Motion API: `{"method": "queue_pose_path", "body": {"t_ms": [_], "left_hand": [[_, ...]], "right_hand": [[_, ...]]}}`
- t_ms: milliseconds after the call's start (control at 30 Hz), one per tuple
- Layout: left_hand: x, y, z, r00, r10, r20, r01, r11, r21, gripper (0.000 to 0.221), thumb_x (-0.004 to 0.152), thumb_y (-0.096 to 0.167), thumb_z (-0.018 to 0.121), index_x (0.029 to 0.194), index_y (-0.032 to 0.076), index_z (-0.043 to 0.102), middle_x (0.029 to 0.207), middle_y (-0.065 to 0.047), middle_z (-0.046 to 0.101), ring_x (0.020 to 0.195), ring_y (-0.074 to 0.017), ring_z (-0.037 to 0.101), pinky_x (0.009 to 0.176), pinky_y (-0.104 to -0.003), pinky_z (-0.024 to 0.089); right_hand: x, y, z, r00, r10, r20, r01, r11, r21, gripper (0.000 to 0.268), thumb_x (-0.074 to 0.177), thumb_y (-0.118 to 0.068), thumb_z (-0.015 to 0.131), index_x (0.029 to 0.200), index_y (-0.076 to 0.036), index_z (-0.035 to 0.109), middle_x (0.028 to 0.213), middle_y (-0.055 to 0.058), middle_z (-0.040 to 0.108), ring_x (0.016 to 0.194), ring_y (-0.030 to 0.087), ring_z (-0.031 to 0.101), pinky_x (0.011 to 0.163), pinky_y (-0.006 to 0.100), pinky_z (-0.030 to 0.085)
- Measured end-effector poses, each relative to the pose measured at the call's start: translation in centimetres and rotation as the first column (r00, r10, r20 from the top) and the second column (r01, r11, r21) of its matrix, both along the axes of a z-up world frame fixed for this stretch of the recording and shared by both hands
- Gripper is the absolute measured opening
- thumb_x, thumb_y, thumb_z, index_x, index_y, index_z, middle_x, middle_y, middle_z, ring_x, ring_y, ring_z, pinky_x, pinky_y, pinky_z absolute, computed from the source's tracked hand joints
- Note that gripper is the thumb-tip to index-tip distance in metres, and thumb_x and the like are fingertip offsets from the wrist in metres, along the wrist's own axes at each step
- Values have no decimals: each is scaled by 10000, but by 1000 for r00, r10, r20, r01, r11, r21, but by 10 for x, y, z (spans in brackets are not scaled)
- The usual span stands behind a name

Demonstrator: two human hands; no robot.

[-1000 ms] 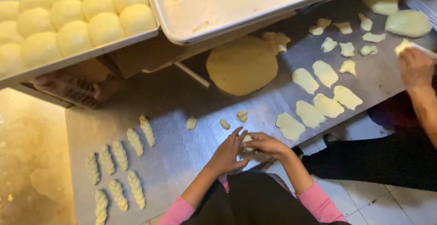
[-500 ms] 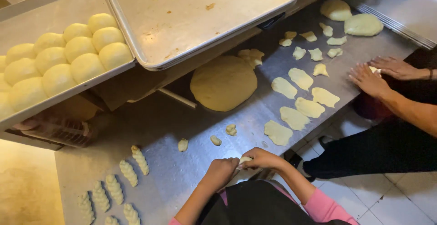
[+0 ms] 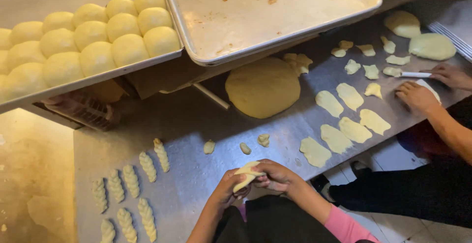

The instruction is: Braiding strips of dough into loaves and placing them on a tray.

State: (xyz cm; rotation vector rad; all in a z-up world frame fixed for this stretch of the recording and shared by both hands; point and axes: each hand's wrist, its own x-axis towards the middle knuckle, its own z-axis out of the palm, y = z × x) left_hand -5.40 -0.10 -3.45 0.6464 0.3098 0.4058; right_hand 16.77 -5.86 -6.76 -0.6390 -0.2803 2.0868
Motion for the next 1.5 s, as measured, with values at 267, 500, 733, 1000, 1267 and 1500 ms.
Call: {"method": "queue_pose_path", "body": {"t_ms": [267, 500, 733, 1000, 1267, 1500], "left_hand": [[-54, 20, 20, 993, 49, -109, -24, 975, 219, 365, 934, 327, 679, 884, -34, 676, 697, -69, 639, 555, -136, 570, 490, -270, 437], [-65, 67, -9, 927, 362, -95, -338, 919, 202, 379, 963, 356, 571, 884, 3, 684, 801, -103, 676, 692, -145, 569, 632, -274, 461], [-74, 76, -52, 493, 610, -620, -306, 789, 532, 381, 1057, 400, 485, 1072, 52, 638, 859, -85, 581, 716, -190, 548, 661, -337, 472], [-33, 68, -44, 420, 753, -507, 283, 422, 861, 809, 779, 87, 731, 1533, 76, 438, 1311, -210, 532, 1187, -394, 560, 918, -450, 519], [-50, 73, -65, 490, 846, -211, 211, 119, 970, 603, 816, 118, 783, 1372, 51, 561, 1407, -212, 541, 1303, -424, 509, 1094, -490, 419], [-32, 75, -41, 594, 741, -312, 250, 199, 948, 495, 866, 73, 716, 1349, 77, 609, 1390, -164, 567, 1280, -376, 544, 1075, -465, 444]], "right_hand": [[24, 41, 109, 941, -66, 333, -43, 949, 312, 228, 928, -220, 705, 981, -1, 673, 769, -7, 579, 651, 72, 502, 593, 235, 420], [51, 87, 76, 947, -216, 236, 144, 947, 288, 288, 989, -263, 717, 1081, 6, 668, 845, 34, 614, 696, 114, 514, 613, 242, 389], [27, 125, 41, 883, -264, 389, 115, 924, 365, 599, 1022, -485, 526, 1229, 63, 652, 1165, 93, 756, 884, 167, 635, 824, 301, 527], [-18, 158, -15, 184, -423, 887, -630, 642, 437, 1276, 693, -294, 910, 1594, 8, 57, 1438, 355, 393, 1182, 476, 558, 951, 509, 495], [60, 108, -35, -274, -431, 860, -566, 795, 218, 610, 786, -77, 734, 1375, -144, 592, 1348, 175, 567, 1166, 381, 577, 948, 429, 536], [94, 80, -17, -28, -401, 915, -47, 915, 400, 357, 874, -70, 670, 1228, -107, 690, 1179, 114, 688, 1072, 305, 691, 907, 405, 555]]}}
